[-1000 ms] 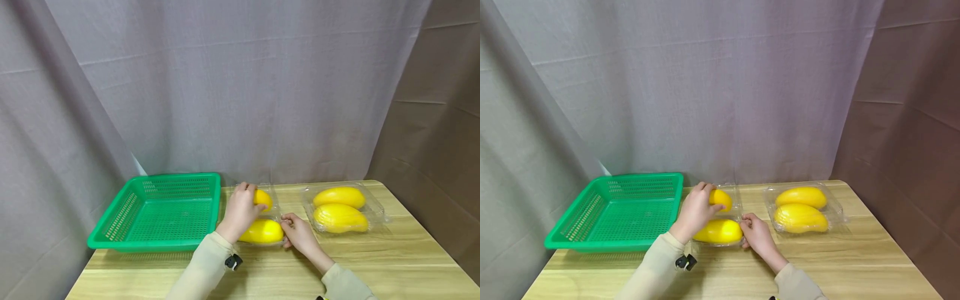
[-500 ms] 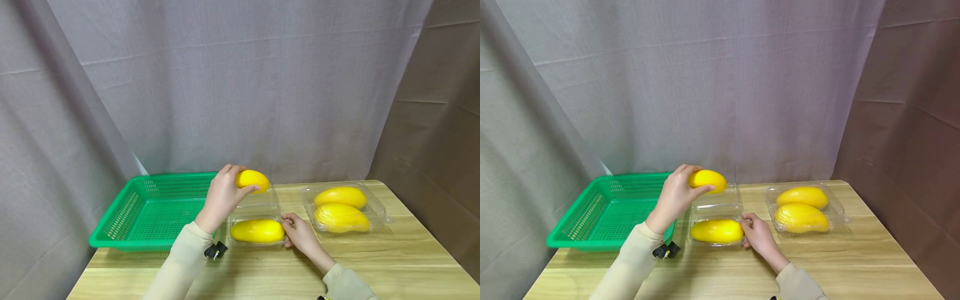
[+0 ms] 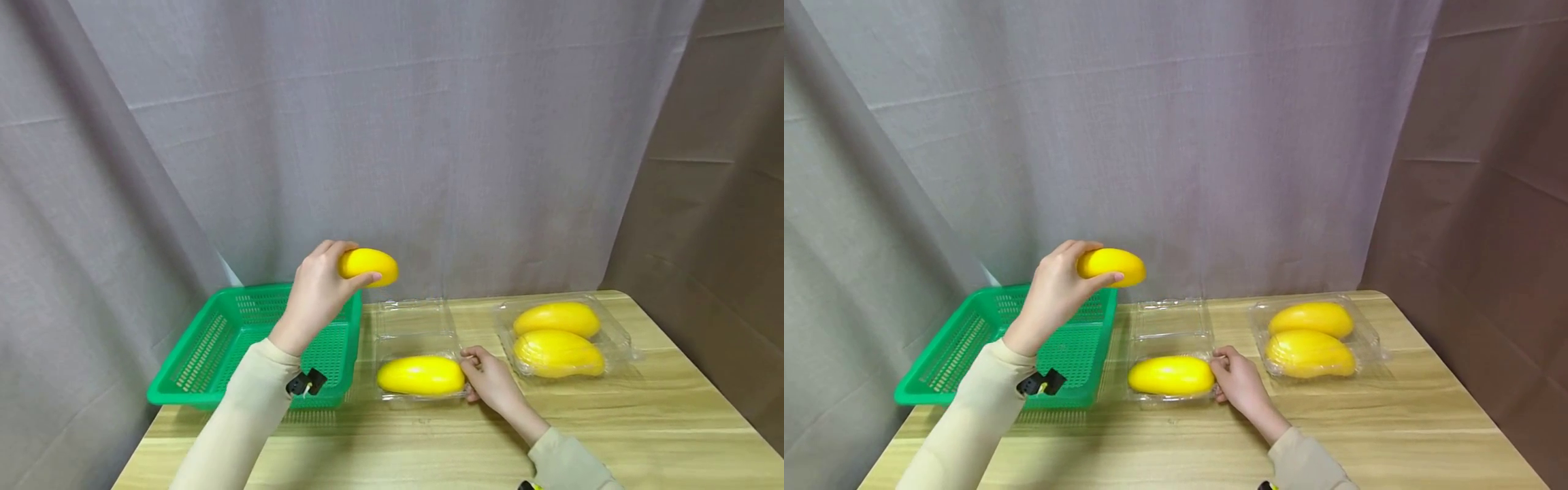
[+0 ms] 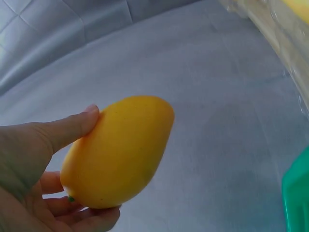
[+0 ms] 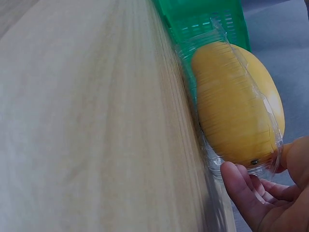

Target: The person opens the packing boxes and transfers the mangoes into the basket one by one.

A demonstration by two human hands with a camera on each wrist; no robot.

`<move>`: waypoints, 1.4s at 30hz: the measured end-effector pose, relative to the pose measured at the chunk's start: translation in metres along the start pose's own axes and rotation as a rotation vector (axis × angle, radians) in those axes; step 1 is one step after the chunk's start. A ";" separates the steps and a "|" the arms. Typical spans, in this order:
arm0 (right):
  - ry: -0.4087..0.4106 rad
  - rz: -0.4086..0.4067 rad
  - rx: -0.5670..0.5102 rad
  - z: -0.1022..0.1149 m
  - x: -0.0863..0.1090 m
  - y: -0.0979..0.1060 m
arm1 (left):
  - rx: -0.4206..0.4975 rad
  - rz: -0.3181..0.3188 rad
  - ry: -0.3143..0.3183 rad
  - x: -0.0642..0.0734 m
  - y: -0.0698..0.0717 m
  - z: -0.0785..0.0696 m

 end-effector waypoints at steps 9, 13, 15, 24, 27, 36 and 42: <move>0.007 0.014 -0.003 0.001 -0.001 -0.004 | -0.053 0.072 0.122 -0.021 0.022 0.065; 0.003 0.020 -0.005 0.000 0.001 -0.006 | -0.037 0.101 0.189 -0.021 0.033 0.095; -0.001 0.022 -0.007 0.000 0.002 -0.006 | -0.031 0.114 0.210 -0.021 0.037 0.107; -0.009 0.017 -0.003 -0.003 0.002 -0.004 | -0.093 0.110 0.267 -0.019 0.056 0.160; -0.012 0.014 0.000 -0.004 0.003 -0.003 | -0.114 0.104 0.294 -0.018 0.059 0.180; -0.012 0.010 -0.004 -0.004 0.005 0.001 | -0.159 0.128 0.304 -0.019 0.055 0.217; -0.016 0.010 -0.012 -0.003 0.006 0.000 | -0.157 0.159 0.315 -0.019 0.053 0.240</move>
Point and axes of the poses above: each hand's wrist, its own x-axis away from the middle knuckle, its own y-axis out of the back of the hand, z = x × y, the point moved 10 cm from there along -x, towards the middle knuckle, and after that the axes turned 11 degrees about y, right-handed, at the moved point
